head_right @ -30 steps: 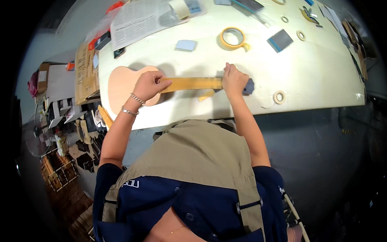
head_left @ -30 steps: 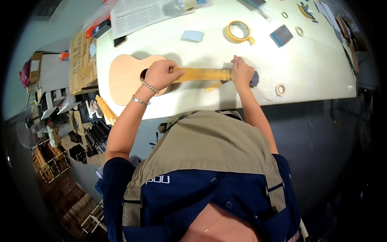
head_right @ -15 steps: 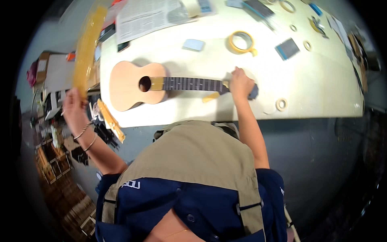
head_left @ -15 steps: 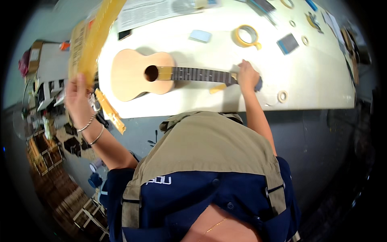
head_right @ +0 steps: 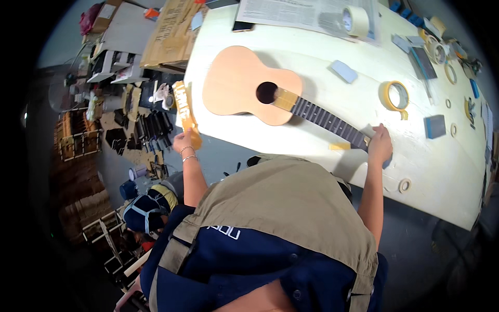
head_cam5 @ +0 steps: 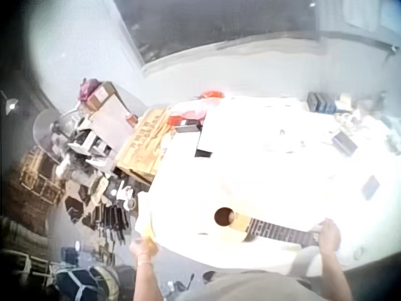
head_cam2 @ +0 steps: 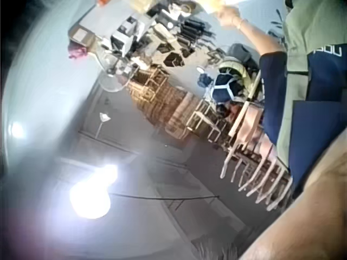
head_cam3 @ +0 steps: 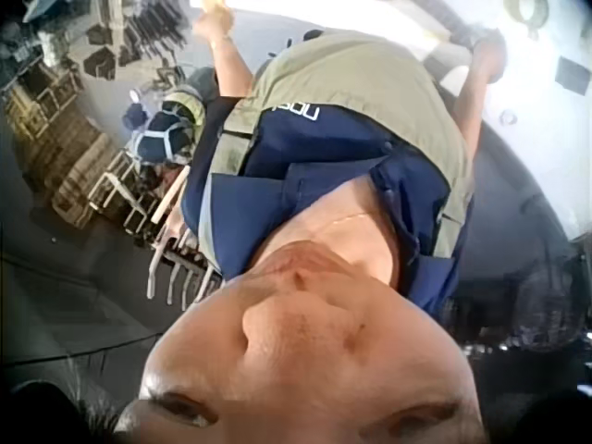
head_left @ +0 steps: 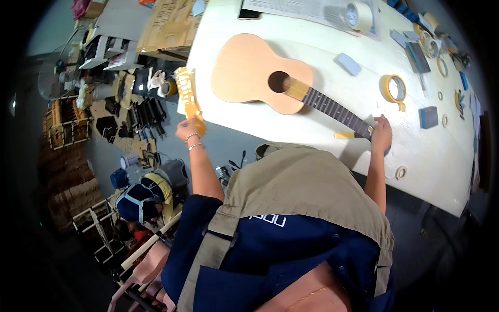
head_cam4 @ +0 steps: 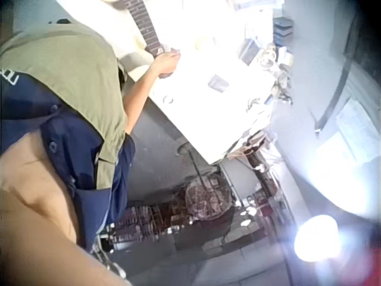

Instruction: The person assembles acoustic guitars by attaching the neck to the body, applying masking tape to the fretboard, and wiping the surface with a cloth. The person places each completed guitar onto a rack.

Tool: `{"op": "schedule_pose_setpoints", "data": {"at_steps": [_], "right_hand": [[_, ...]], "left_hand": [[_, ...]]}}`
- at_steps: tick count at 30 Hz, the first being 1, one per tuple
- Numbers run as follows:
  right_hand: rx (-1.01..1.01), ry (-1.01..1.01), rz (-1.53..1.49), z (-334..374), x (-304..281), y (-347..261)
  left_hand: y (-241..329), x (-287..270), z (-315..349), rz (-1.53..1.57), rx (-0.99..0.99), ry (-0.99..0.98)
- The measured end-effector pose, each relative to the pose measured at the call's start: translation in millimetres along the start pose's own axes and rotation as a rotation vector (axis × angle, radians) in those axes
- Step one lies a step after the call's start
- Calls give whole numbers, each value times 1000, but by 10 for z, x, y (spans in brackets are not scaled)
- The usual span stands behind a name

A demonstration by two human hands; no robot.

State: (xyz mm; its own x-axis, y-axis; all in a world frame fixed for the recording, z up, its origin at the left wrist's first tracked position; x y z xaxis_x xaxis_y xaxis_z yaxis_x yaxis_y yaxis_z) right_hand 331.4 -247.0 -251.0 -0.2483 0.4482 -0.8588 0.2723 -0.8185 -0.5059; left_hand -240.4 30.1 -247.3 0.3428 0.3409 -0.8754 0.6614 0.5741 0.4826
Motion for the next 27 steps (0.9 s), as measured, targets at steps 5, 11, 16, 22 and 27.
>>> {"op": "schedule_pose_setpoints", "data": {"at_steps": [5,11,16,22,27], "right_hand": [[-19,36,5,10,-6,-31],[30,34,-79,68,-73,-152],[9,94,-68,74,-57,-101],[36,86,-75,83,-74,-110],[30,80,-75,47,-62,-120]], "left_hand": [[1193,-353,718,-43,928,315],[2374,-31,2273,230,1742,-614],[2710,204,2233,109,1877,-1048],[3066,201,2118,119,2248,-1045],[3137,-166,1784,297,2387,-704]]}}
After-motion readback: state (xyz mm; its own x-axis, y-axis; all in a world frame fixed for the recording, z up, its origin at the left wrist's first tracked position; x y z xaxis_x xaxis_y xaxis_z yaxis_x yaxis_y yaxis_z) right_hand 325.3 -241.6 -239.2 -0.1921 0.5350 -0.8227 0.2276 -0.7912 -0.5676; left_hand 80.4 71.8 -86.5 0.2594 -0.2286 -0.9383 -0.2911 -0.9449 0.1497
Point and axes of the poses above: each hand's wrist, its own z-axis away from the middle knuckle, its own x-axis out of the palm, y = z × x, the point moved 3 cm from there along -z, towards the middle knuckle, and after that the axes turned 3 degrees about y, right-handed, at the moved point
